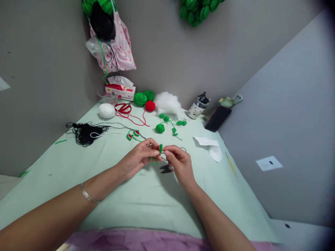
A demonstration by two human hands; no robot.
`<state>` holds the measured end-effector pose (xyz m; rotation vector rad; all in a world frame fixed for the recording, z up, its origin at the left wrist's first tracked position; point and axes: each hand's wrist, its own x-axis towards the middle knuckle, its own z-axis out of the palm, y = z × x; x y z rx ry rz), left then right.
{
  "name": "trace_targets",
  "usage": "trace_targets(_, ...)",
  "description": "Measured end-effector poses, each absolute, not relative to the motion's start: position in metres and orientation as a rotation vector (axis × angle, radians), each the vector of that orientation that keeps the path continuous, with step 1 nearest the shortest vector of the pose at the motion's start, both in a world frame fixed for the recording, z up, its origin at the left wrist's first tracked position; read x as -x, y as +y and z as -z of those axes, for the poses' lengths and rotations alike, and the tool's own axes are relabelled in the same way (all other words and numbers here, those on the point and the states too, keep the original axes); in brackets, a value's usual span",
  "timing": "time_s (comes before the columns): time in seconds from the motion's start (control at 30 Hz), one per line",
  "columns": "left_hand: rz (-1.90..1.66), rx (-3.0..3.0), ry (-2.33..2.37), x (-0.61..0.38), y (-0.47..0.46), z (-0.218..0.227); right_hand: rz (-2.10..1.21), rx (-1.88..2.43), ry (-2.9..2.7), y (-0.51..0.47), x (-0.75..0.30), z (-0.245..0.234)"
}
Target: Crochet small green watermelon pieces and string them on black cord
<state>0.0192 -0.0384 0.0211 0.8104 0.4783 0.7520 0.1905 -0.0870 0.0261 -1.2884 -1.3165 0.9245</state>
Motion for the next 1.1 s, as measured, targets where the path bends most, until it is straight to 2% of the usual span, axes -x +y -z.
trace_targets(0.13,-0.753,-0.832,0.503,-0.021,-0.04,-0.019,-0.928,1.311,-1.309,-0.085,-0.194,-0.028)
trace_targets(0.43,-0.745,-0.843,0.472,-0.023,-0.042,-0.02,-1.175,1.239,-1.185,-0.083,-0.196,-0.023)
trace_targets(0.73,-0.803,-1.016,0.625,-0.026,-0.043,-0.016,-1.102,1.281,-1.416,-0.088,-0.191,-0.035)
trace_targets(0.97,-0.759,-1.044,0.624,-0.028,-0.042,-0.01,-1.096,1.33,-1.405,-0.085,-0.193,-0.026)
trace_targets(1.1,-0.741,-1.022,0.674,-0.027,-0.041,-0.011,-0.798,1.396,-1.58,-0.086,-0.197,-0.022)
